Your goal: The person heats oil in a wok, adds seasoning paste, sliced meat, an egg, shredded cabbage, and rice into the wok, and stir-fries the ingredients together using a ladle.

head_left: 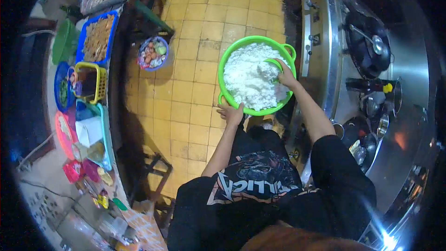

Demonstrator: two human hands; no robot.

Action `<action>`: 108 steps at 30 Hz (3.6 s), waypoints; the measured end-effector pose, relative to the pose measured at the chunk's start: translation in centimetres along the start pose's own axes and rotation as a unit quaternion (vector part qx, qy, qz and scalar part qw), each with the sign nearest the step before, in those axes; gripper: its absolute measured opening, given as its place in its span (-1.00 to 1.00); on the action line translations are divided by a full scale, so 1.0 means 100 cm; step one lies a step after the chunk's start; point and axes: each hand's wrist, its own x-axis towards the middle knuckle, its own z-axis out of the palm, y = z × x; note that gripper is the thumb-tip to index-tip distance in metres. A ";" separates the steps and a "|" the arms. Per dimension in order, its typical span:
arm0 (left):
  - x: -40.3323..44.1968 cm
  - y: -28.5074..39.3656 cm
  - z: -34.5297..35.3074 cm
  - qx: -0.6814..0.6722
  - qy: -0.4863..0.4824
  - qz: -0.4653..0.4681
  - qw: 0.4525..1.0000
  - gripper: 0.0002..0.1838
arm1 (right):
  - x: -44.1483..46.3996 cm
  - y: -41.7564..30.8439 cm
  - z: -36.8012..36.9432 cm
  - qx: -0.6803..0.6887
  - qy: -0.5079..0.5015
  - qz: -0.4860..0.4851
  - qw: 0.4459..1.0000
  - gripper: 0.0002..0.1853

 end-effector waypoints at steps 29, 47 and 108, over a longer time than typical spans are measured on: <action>-0.226 0.190 0.083 -0.341 -0.731 0.086 0.585 -0.41 | -0.541 0.184 -0.246 -0.334 0.446 0.546 0.626 -0.74; 0.114 -0.006 -0.036 -0.128 0.224 0.165 0.952 -0.35 | -0.134 -0.057 -0.042 -0.244 0.234 0.071 0.939 -0.36; 0.109 -0.002 -0.045 -0.162 0.125 0.156 0.966 -0.44 | 0.114 -0.078 0.021 -0.495 0.120 -0.075 0.857 -0.35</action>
